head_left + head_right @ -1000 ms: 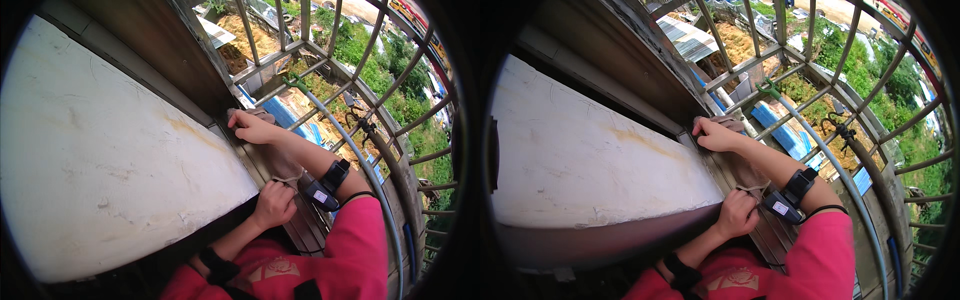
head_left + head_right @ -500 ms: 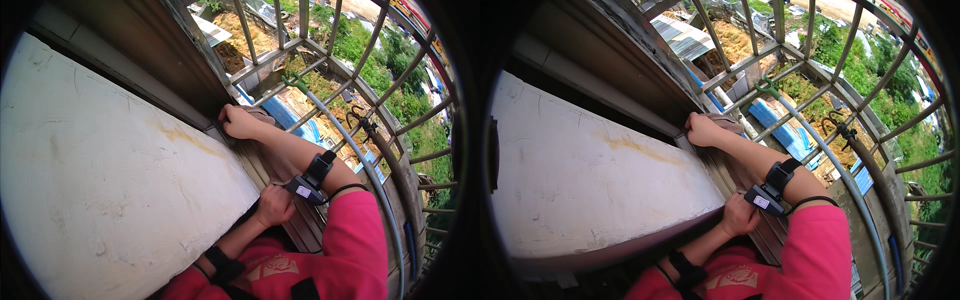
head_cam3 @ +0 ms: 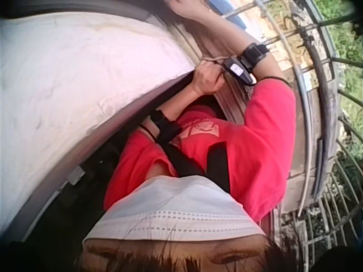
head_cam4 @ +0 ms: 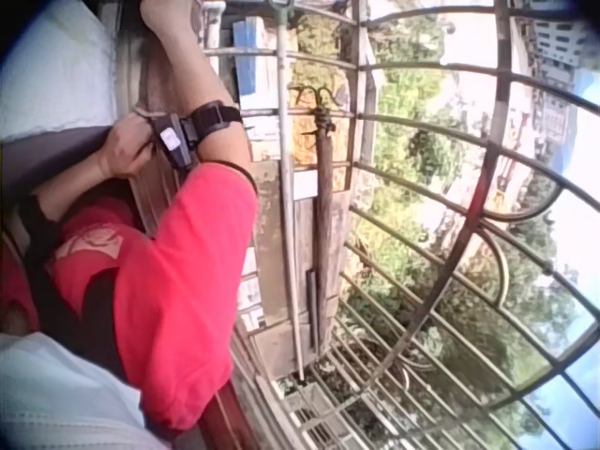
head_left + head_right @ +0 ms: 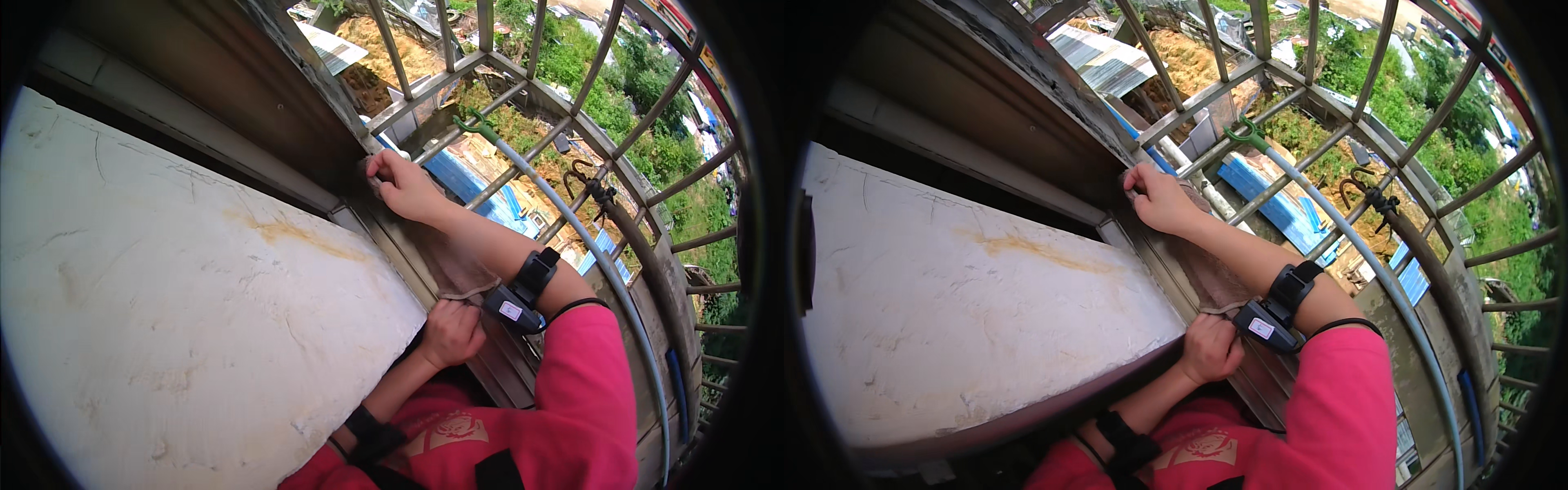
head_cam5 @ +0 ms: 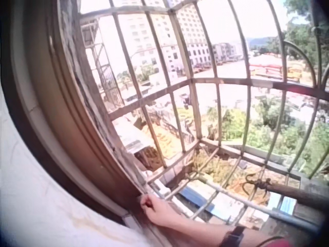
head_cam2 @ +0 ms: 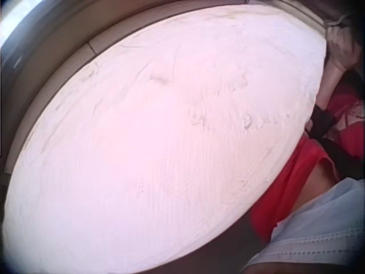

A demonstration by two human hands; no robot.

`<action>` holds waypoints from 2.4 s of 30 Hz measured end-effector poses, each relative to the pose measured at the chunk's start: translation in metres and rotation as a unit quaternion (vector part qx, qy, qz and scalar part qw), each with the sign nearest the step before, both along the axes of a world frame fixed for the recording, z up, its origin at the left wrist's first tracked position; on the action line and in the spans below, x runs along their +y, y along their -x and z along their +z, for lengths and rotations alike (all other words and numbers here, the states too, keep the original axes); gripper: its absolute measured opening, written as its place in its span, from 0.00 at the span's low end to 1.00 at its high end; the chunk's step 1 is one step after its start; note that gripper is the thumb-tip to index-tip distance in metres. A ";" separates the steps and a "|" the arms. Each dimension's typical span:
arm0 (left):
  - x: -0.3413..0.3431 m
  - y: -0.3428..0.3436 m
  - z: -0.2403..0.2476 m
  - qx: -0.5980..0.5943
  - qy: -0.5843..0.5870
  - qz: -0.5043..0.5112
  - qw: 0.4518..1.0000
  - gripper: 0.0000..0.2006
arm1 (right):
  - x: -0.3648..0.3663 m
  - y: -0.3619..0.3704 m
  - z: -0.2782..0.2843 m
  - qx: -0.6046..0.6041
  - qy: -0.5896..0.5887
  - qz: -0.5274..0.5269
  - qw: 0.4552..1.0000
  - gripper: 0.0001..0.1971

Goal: Cleaning the metal frames and tracks of a sliding window using a cloth.

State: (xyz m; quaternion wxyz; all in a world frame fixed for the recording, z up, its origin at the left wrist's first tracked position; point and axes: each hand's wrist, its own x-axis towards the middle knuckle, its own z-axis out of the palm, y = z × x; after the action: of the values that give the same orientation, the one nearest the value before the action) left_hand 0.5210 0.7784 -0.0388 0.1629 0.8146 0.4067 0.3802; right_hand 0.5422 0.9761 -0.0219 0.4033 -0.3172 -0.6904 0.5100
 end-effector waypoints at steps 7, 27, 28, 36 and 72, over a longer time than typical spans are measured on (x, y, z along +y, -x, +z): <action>-0.001 0.002 -0.006 0.014 0.024 0.014 1.000 0.07 | 0.000 0.004 -0.006 -0.045 -0.087 0.024 0.995 0.18; 0.002 -0.014 0.007 -0.062 0.069 0.039 0.995 0.11 | 0.007 0.012 0.175 -0.039 -0.016 -0.009 0.999 0.17; 0.006 -0.015 0.015 -0.097 0.079 0.043 0.991 0.12 | 0.005 0.010 0.198 -0.025 -0.044 -0.005 0.999 0.18; 0.014 -0.038 0.038 -0.212 0.103 0.015 0.972 0.14 | 0.025 0.000 0.162 -0.052 -0.176 -0.035 0.982 0.12; -0.002 -0.013 0.006 0.091 0.038 0.114 0.989 0.18 | 0.022 0.029 0.022 -0.219 -0.577 -0.097 0.781 0.07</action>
State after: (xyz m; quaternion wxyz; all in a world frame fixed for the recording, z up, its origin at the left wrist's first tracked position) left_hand 0.5344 0.7763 -0.0325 0.1116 0.7876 0.5237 0.3050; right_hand 0.5129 0.9978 0.0003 0.3961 -0.1939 -0.8908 -0.1091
